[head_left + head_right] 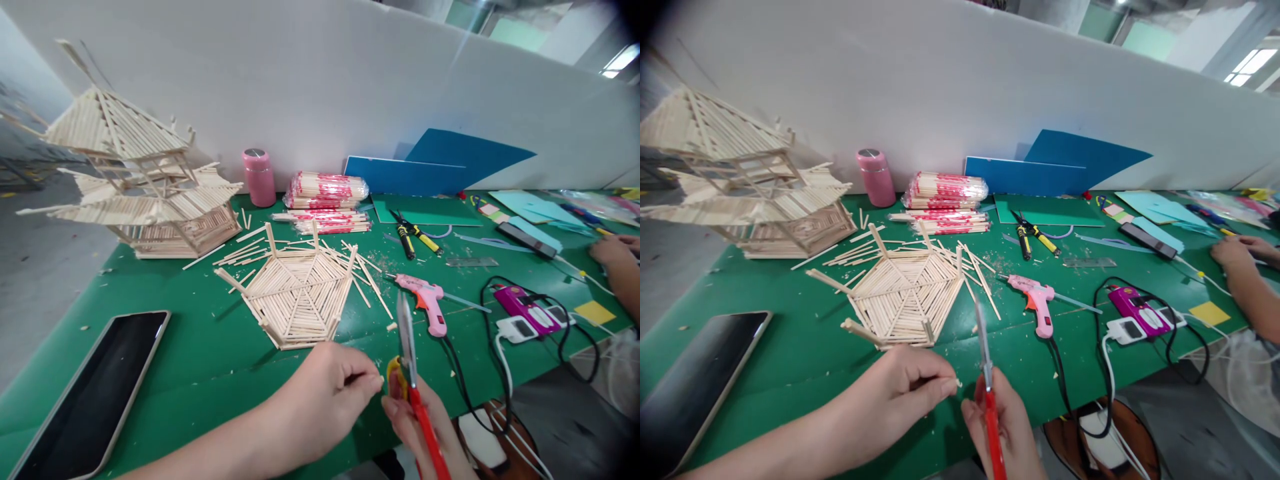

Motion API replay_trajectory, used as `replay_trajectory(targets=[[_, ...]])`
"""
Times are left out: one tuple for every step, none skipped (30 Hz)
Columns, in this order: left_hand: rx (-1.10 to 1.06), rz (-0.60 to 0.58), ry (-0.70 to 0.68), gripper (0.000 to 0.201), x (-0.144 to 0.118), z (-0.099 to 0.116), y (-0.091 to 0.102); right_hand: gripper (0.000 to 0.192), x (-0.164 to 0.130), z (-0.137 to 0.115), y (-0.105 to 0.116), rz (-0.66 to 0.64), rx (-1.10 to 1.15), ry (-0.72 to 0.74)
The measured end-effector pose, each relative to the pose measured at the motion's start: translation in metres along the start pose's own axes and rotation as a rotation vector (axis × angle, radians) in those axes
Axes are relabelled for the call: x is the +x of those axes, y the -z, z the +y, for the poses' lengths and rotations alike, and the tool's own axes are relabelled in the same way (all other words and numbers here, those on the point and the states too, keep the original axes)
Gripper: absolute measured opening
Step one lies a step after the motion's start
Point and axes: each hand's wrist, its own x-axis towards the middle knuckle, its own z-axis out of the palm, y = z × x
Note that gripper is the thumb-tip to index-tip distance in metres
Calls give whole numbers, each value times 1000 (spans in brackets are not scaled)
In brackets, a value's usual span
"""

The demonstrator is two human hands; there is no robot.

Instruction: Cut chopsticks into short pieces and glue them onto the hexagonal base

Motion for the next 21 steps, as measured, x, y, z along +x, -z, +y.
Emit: replay_trajectory(targets=[[-9, 18, 0, 26, -1, 0, 0, 31, 3, -3, 3, 23, 5, -8], [-27, 36, 2, 25, -2, 0, 0, 30, 6, -5, 7, 50, 16, -24], [-53, 51, 5, 24, -3, -1, 0, 30, 10, -7, 12, 84, 21, -43], [-83, 63, 11, 24, -4, -4, 0, 30, 13, -8, 16, 115, 8, -66], [-114, 75, 18, 25, -5, -7, 0, 30, 16, -9, 21, 137, -18, -90], [-147, 89, 24, 26, -6, -12, -1, 30, 20, -8, 26, 149, -47, -111], [-180, 104, 41, 26, -7, -16, -1, 30, 23, -6, 31, 156, -99, -126], [-201, 118, 58, 28, -8, -21, -2, 31, 27, -3, 36, 160, -185, -137], [-205, 130, 75, 29, -9, -24, -2, 33, 30, 1, 40, 168, -297, -142], [-199, 140, 95, 31, -11, -28, -3, 36, 33, 5, 45, 179, -440, -139], [-181, 148, 113, 32, -12, -30, -3, 38, 35, 9, 51, 186, -589, -121], [-159, 154, 132, 34, -13, -32, -2, 40, 37, 12, 56, 185, -737, -90], [-138, 158, 149, 36, -14, -34, -1, 41, 38, 15, 61, 172, -858, -44], [-119, 159, 162, 37, -15, -35, -1, 42, 39, 16, 66, 160, -940, 10], [-101, 158, 166, 37, -16, -37, 0, 43, 39, 15, 70, 156, -1002, 68], [-83, 154, 163, 36, -17, -39, 1, 43, 38, 12, 73, 167, -1052, 124], [-65, 147, 151, 35, -18, -41, 1, 43, 37, 7, 75, 196, -1088, 176], [-44, 139, 133, 34, -19, -43, 1, 41, 36, 1, 74, 236, -1097, 223], [-17, 133, 109, 32, -20, -45, 0, 38, 34, -7, 71, 269, -1074, 268], [17, 131, 81, 31, -20, -46, -2, 32, 32, -15, 65, 286, -1008, 324], [56, 131, 52, 30, -21, -47, -3, 24, 29, -24, 56, 272, -888, 390]])
